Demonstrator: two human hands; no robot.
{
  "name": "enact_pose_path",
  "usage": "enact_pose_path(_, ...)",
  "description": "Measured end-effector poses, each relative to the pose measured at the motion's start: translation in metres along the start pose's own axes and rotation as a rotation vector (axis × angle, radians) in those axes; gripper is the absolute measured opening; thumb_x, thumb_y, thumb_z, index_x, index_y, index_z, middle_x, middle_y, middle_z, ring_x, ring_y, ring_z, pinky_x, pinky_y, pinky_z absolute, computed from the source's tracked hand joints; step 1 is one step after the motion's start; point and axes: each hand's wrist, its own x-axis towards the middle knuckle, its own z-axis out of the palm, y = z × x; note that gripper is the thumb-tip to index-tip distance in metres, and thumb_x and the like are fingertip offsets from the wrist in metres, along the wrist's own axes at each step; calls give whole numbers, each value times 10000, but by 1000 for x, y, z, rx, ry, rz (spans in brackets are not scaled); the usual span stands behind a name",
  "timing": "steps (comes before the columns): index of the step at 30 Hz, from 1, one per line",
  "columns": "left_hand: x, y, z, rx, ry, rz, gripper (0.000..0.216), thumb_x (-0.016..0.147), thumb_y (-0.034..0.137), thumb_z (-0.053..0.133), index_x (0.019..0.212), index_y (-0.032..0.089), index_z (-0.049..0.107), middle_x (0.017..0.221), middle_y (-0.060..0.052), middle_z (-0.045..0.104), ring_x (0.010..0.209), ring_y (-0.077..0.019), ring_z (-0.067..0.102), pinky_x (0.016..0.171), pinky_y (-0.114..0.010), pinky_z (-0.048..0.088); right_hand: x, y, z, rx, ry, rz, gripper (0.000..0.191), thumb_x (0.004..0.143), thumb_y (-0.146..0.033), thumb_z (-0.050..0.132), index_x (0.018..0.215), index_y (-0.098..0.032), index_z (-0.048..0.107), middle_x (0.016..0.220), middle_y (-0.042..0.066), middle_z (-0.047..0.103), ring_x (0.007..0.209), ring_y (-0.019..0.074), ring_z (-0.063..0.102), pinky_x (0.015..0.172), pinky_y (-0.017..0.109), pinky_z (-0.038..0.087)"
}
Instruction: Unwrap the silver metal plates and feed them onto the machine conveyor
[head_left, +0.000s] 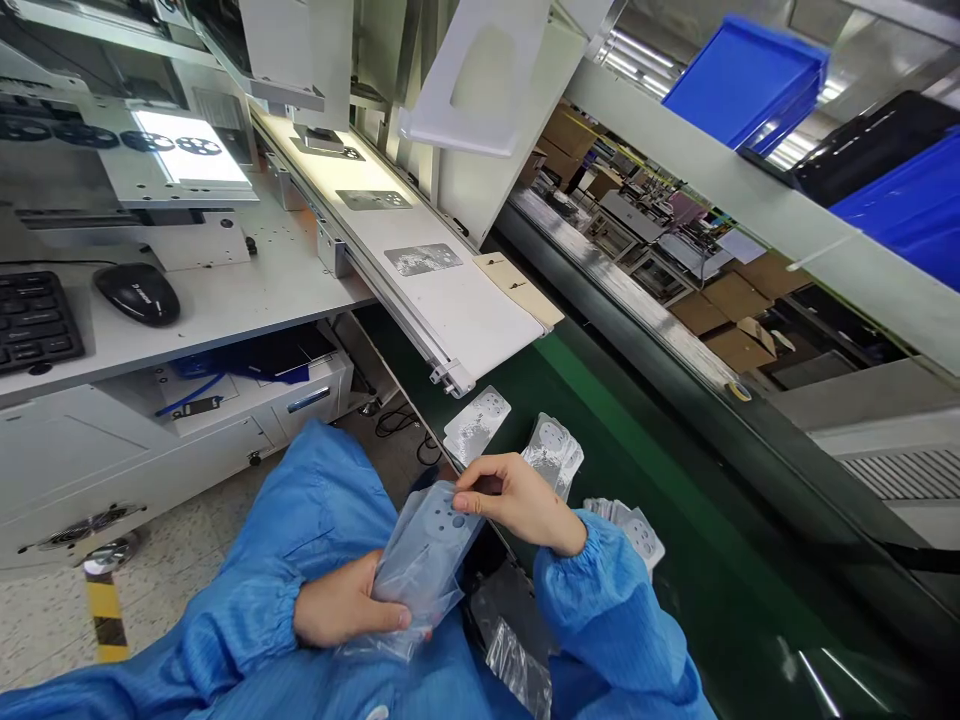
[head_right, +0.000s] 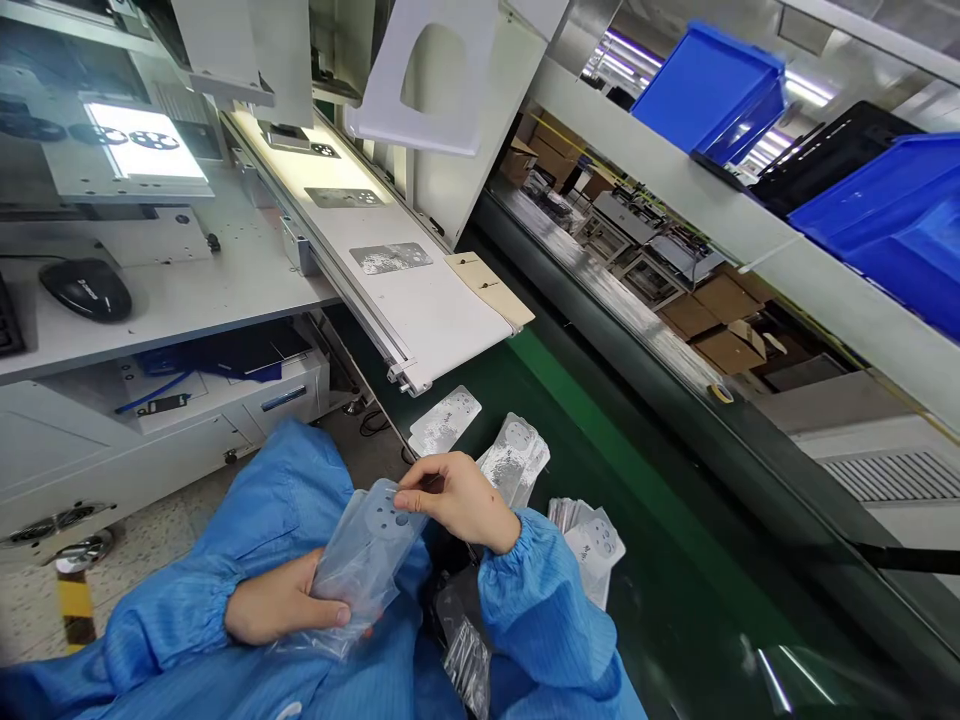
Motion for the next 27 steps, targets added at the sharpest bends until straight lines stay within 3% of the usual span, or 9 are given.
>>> enact_pose_path(6, 1, -3, -4, -36, 8, -19, 535, 685, 568, 845, 996, 160, 689, 927, -54, 751, 872, -215, 686, 822, -349, 510, 2, -5, -17, 9, 36, 14, 398, 657, -532, 877, 807, -174, 786, 782, 50, 746, 717, 180, 654, 693, 300, 523)
enact_pose_path(10, 2, -4, -5, -128, 31, -47, 585, 654, 517, 879, 1083, 186, 657, 991, -66, 748, 918, -256, 713, 844, -410, 536, 23, 9, -62, -15, 258, -34, 429, 705, -579, 818, 845, -181, 742, 786, 42, 726, 708, 166, 639, 663, 286, 514)
enact_pose_path(12, 2, -4, -7, -200, 82, -50, 604, 640, 482, 894, 1106, 193, 641, 1028, -81, 748, 938, -269, 719, 851, -434, 545, 42, 21, -91, -68, 389, 21, 430, 714, -574, 805, 846, -176, 706, 750, 36, 708, 673, 161, 629, 611, 272, 499)
enact_pose_path(14, 2, -2, -11, -225, 142, -42, 593, 635, 477, 894, 1089, 197, 636, 1043, -81, 749, 929, -263, 721, 844, -435, 550, 63, 32, -115, -245, 519, 138, 362, 783, -519, 757, 861, -173, 688, 759, 44, 713, 695, 173, 649, 619, 274, 508)
enact_pose_path(17, 2, 4, -16, -150, 160, -19, 594, 636, 513, 876, 1071, 179, 648, 1058, -84, 743, 939, -259, 713, 846, -415, 542, 90, 39, -134, -577, 648, 274, 187, 877, -345, 672, 924, -167, 704, 867, 87, 743, 850, 223, 685, 767, 331, 531)
enact_pose_path(21, -1, 13, -19, 17, 144, 3, 537, 678, 541, 816, 1021, 159, 659, 972, -63, 740, 899, -242, 684, 825, -361, 520, 89, 22, -114, -882, 721, 243, 216, 857, -259, 701, 1027, -129, 723, 1066, 201, 719, 1085, 342, 630, 952, 449, 468)
enact_pose_path(23, -2, 15, -19, 72, 161, 2, 446, 691, 453, 812, 993, 168, 648, 916, -17, 722, 851, -206, 643, 803, -318, 491, 71, 6, -88, -981, 607, 105, 230, 914, -305, 643, 1062, -149, 726, 1094, 188, 714, 1072, 332, 631, 949, 440, 466)
enact_pose_path(27, -3, 16, -17, 149, 198, -22, 380, 643, 290, 796, 966, 190, 622, 864, 50, 628, 805, -157, 525, 748, -266, 432, 27, -19, -30, -673, -8, -155, 317, 1023, -423, 483, 1091, -227, 723, 961, 56, 744, 854, 208, 669, 799, 318, 498)
